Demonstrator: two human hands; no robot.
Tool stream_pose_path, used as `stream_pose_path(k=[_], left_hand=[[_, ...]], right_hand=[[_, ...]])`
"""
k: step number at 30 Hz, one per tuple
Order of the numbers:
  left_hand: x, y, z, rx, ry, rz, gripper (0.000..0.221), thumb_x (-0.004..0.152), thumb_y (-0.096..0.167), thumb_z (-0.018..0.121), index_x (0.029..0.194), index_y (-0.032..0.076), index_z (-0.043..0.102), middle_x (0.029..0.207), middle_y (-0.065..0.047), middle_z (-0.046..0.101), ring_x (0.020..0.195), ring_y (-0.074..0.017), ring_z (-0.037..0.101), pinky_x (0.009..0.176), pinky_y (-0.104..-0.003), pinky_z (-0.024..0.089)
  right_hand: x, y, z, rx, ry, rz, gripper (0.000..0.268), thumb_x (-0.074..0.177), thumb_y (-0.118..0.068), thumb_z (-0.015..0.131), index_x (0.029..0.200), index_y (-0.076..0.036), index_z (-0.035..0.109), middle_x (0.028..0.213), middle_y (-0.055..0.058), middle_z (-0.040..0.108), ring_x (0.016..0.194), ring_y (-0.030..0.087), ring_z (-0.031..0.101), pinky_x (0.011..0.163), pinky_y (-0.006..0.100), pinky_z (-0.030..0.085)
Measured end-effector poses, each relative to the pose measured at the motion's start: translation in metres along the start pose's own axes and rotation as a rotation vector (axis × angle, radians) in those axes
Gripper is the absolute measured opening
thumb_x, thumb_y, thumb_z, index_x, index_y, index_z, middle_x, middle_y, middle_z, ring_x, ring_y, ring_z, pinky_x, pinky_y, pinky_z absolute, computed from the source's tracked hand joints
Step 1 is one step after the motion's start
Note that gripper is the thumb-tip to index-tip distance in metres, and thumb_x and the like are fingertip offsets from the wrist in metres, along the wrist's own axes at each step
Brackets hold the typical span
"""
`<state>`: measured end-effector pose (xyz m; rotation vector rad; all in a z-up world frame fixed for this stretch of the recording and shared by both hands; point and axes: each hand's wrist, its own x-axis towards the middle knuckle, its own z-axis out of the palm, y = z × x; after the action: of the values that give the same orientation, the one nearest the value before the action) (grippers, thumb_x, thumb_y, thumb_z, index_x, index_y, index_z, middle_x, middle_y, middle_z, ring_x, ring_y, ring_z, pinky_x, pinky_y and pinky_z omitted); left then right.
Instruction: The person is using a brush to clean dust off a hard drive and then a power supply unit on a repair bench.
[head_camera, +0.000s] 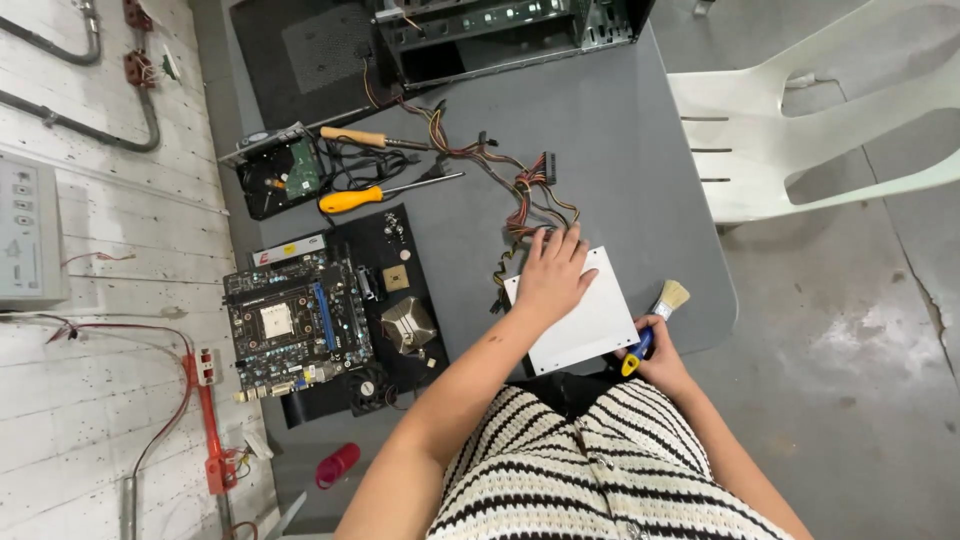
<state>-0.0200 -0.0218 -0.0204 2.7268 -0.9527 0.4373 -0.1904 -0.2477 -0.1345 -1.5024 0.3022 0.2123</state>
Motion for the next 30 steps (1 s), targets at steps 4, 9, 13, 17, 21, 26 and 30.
stream_pose_path(k=[4, 9, 13, 17, 21, 26, 30], left_hand=[[0.007, 0.011, 0.000, -0.066, -0.078, -0.079, 0.044, 0.099, 0.047, 0.051, 0.117, 0.009, 0.066, 0.135, -0.015, 0.057, 0.131, -0.0317, 0.050, 0.116, -0.058, 0.029], [0.012, 0.033, -0.026, -0.140, -0.197, -0.307, 0.051, 0.089, 0.040, 0.064, 0.117, -0.003, 0.063, 0.136, -0.027, 0.056, 0.140, -0.0464, 0.045, 0.116, -0.073, 0.019], [0.017, 0.040, -0.024, -0.151, -0.288, -0.402, 0.060, 0.086, 0.042, 0.063, 0.118, -0.008, 0.060, 0.140, -0.032, 0.051, 0.140, -0.0516, 0.042, 0.119, -0.069, 0.018], [0.022, 0.034, -0.027, -0.169, -0.387, -0.480, 0.061, 0.095, 0.044, 0.051, 0.123, -0.010, 0.057, 0.141, -0.029, 0.049, 0.145, -0.0463, 0.037, 0.110, -0.081, 0.007], [0.019, 0.026, 0.006, -0.221, -0.447, -0.607, 0.071, 0.095, 0.050, 0.044, 0.128, -0.011, 0.051, 0.140, -0.024, 0.043, 0.138, -0.0398, 0.044, 0.094, -0.078, 0.038], [0.025, 0.012, -0.006, -0.427, -0.422, -0.695, 0.070, 0.093, 0.047, 0.045, 0.126, -0.014, 0.052, 0.128, -0.022, 0.045, 0.115, -0.0372, 0.059, 0.081, -0.054, 0.056], [0.025, 0.006, -0.024, -0.564, -0.416, -0.745, 0.076, 0.089, 0.046, 0.048, 0.131, -0.018, 0.050, 0.133, -0.025, 0.044, 0.115, -0.0439, 0.064, 0.090, -0.051, 0.056]], right_hand=[[0.002, -0.002, 0.001, -0.015, 0.006, -0.016, 0.068, 0.072, -0.014, 0.095, 0.119, -0.007, 0.045, 0.119, 0.015, 0.056, 0.103, 0.023, 0.055, 0.086, 0.036, 0.052], [0.006, 0.004, -0.002, -0.023, -0.027, -0.034, 0.070, 0.070, -0.013, 0.097, 0.118, -0.006, 0.047, 0.118, 0.014, 0.057, 0.104, 0.023, 0.055, 0.087, 0.036, 0.052], [0.011, 0.012, -0.009, -0.030, -0.066, -0.054, 0.068, 0.071, -0.013, 0.097, 0.117, -0.006, 0.047, 0.117, 0.014, 0.057, 0.108, 0.024, 0.055, 0.092, 0.040, 0.051], [0.013, 0.011, -0.009, -0.040, -0.084, -0.050, 0.066, 0.071, -0.012, 0.097, 0.116, -0.006, 0.049, 0.117, 0.015, 0.059, 0.109, 0.024, 0.055, 0.093, 0.042, 0.050], [0.012, 0.001, -0.001, 0.001, -0.096, -0.036, 0.064, 0.072, -0.010, 0.096, 0.116, -0.005, 0.049, 0.121, 0.016, 0.059, 0.110, 0.025, 0.054, 0.096, 0.045, 0.049], [0.013, -0.013, 0.003, 0.007, -0.124, -0.070, 0.065, 0.073, -0.014, 0.096, 0.115, -0.007, 0.047, 0.127, 0.019, 0.059, 0.117, 0.027, 0.054, 0.100, 0.048, 0.047], [0.017, -0.004, 0.002, 0.045, -0.131, -0.083, 0.065, 0.074, -0.013, 0.094, 0.115, -0.006, 0.045, 0.130, 0.021, 0.058, 0.120, 0.029, 0.054, 0.101, 0.050, 0.047]])
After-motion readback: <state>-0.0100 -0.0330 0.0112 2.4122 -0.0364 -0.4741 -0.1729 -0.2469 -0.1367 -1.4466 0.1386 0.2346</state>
